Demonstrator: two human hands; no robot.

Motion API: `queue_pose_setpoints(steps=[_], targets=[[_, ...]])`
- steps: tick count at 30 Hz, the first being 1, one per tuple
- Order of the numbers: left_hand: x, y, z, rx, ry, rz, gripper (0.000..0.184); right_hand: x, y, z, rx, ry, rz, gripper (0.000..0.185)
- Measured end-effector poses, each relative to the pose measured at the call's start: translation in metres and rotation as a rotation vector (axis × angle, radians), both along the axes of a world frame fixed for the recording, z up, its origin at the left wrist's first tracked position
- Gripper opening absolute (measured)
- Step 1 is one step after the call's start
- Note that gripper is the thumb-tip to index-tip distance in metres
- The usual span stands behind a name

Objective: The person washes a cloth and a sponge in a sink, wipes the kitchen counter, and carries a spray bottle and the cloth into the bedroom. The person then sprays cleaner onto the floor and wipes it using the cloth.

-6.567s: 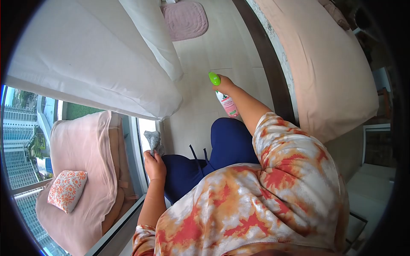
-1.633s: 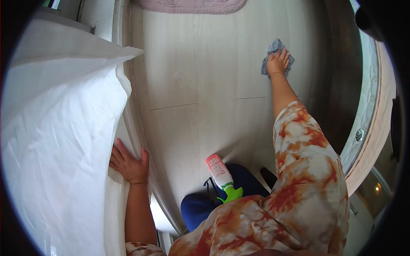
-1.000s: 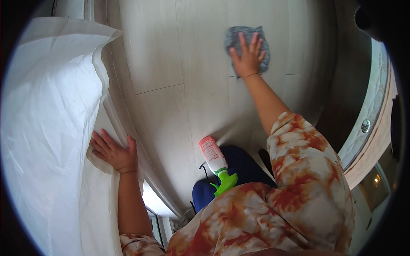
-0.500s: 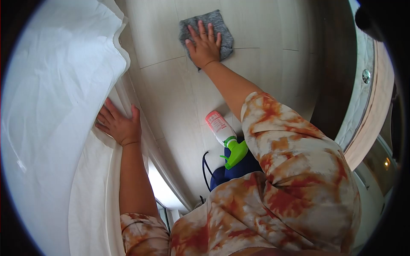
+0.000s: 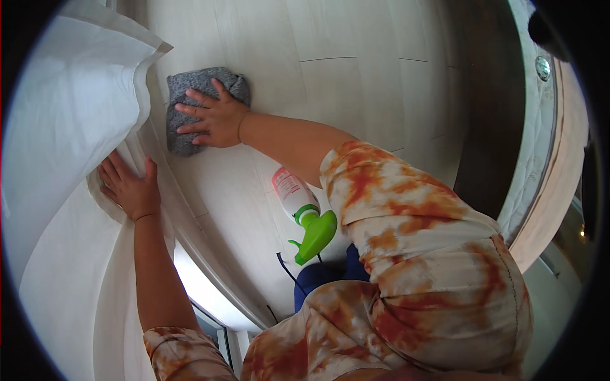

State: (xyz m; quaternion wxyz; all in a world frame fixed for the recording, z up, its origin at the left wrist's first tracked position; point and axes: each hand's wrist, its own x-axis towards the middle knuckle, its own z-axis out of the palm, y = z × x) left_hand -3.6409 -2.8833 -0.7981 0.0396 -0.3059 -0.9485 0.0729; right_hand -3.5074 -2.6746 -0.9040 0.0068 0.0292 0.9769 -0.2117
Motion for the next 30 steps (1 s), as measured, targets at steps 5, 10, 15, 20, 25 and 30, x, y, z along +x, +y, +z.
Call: queue_pose_setpoints(steps=[5, 10, 15, 20, 25, 30], targets=[[-0.002, -0.003, -0.003, 0.038, 0.038, -0.046, 0.083, 0.177, 0.111, -0.027, 0.172, -0.109, -0.682, 0.054], [-0.005, -0.002, -0.004, 0.032, 0.055, -0.03, 0.082, 0.39, 0.173, -0.077, 0.145, -0.231, -1.444, 0.059], [-0.008, -0.005, -0.01, 0.038, 0.072, -0.042, 0.083, 0.308, 0.13, -0.062, 0.128, -0.304, -1.487, 0.064], [-0.008, -0.005, -0.011, 0.043, 0.104, -0.041, 0.08, 0.144, 0.036, -0.018, 0.056, 0.037, -0.693, 0.051], [0.046, 0.006, 0.016, -0.009, 0.043, -0.44, 0.09, 0.219, 0.045, -0.017, 0.071, -0.039, -0.629, 0.05], [0.2, -0.01, -0.026, 0.424, -0.982, -0.636, 0.125, 0.442, 0.032, -0.043, 0.13, -0.301, -1.3, 0.058]])
